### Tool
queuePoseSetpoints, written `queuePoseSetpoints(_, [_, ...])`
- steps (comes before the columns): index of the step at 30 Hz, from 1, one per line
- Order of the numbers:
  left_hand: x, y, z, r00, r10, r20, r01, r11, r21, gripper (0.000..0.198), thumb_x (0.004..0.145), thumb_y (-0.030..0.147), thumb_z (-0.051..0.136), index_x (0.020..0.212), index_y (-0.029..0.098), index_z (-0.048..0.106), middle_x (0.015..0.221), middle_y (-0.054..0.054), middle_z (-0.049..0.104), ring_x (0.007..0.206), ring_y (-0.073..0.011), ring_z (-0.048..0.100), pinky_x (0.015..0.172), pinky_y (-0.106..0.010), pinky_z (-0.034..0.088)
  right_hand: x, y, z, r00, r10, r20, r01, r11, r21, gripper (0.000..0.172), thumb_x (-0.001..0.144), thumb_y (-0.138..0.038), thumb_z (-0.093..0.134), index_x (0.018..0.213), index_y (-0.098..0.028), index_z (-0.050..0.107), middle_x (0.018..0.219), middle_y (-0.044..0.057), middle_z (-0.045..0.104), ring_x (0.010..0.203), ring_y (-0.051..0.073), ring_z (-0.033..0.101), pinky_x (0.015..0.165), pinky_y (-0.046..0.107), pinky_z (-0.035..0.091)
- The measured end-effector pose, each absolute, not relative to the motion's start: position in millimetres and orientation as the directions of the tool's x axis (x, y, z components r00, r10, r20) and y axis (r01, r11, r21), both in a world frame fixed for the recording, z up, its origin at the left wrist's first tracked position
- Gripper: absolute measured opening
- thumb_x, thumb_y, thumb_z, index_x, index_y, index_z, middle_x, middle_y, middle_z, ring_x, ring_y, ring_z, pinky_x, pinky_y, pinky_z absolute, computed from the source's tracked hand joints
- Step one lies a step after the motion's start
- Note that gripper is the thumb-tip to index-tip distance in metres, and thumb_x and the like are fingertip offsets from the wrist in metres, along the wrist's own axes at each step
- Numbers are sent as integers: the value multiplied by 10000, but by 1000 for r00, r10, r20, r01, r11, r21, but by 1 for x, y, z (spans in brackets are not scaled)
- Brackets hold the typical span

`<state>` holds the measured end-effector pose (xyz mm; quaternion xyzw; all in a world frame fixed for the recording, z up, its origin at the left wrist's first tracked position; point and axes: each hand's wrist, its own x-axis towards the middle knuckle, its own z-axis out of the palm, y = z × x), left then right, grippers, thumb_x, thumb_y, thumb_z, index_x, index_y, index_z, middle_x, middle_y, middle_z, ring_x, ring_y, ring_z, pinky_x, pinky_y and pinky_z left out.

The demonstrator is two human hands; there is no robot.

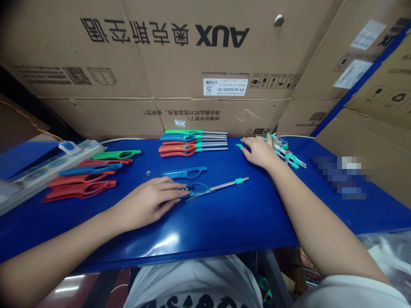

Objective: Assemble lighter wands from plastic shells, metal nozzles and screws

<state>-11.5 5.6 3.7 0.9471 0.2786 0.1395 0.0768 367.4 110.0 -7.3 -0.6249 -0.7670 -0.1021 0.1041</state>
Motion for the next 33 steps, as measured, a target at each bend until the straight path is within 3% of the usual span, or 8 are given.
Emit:
queuePoseSetpoints(6, [-12,6,5,806,545,232,502,-836,222,312,982,156,515,1227,226,696,1246,-64,722,1123,-235,662,970,-410,537,357,108,-8,-282,925,256,958,287,20,346,914,-349,504,1163,-212,701,1219,106,724,1201,332,611,1110,621,299])
queuePoseSetpoints(10, [-11,5,6,799,548,249,499,-834,235,305,968,155,535,1217,227,696,1219,-65,732,1096,-223,675,962,-394,541,351,102,-1,-357,905,231,925,378,-49,292,866,-292,548,1079,-192,722,1097,106,745,993,278,673,897,433,497])
queuePoseSetpoints(15, [-12,6,6,785,565,253,501,-820,276,340,941,160,567,1263,204,666,1223,-72,726,1097,-222,682,982,-388,540,337,94,3,-402,885,235,865,451,-219,242,832,-236,532,943,-171,736,926,92,733,768,210,662,737,343,518])
queuePoseSetpoints(18, [-12,6,6,782,573,244,504,-812,292,367,931,167,578,1289,199,652,1250,-71,716,1126,-227,675,1012,-396,530,326,88,7,-303,923,239,852,374,-366,217,811,-252,546,901,-180,731,795,61,723,689,198,658,683,327,521])
queuePoseSetpoints(21, [-12,6,7,775,588,231,520,-801,297,368,931,176,576,1289,206,656,1254,-75,713,1136,-231,674,1012,-397,532,320,81,12,-240,962,131,884,272,-380,210,802,-255,551,882,-187,733,723,48,717,653,208,656,630,325,507])
queuePoseSetpoints(24, [-12,6,8,765,602,230,532,-791,302,368,929,196,589,1290,211,659,1242,-82,717,1133,-235,676,1003,-397,537,323,76,18,-302,950,82,891,312,-329,244,812,-253,544,936,-195,746,783,55,727,693,217,659,663,338,512])
queuePoseSetpoints(29, [-10,7,6,753,612,243,528,-781,332,365,949,243,598,1309,202,640,1209,-83,728,1117,-238,679,994,-404,542,334,75,19,-556,828,72,762,543,-352,252,846,-324,574,1012,-224,735,1118,96,652,815,191,643,721,333,527])
queuePoseSetpoints(33, [-11,10,1,744,616,258,498,-769,401,370,952,225,614,1317,173,630,1210,-92,725,1128,-230,665,997,-396,541,328,74,16,-569,821,40,761,545,-353,223,863,-398,604,882,-186,671,1000,88,642,715,162,592,659,306,488])
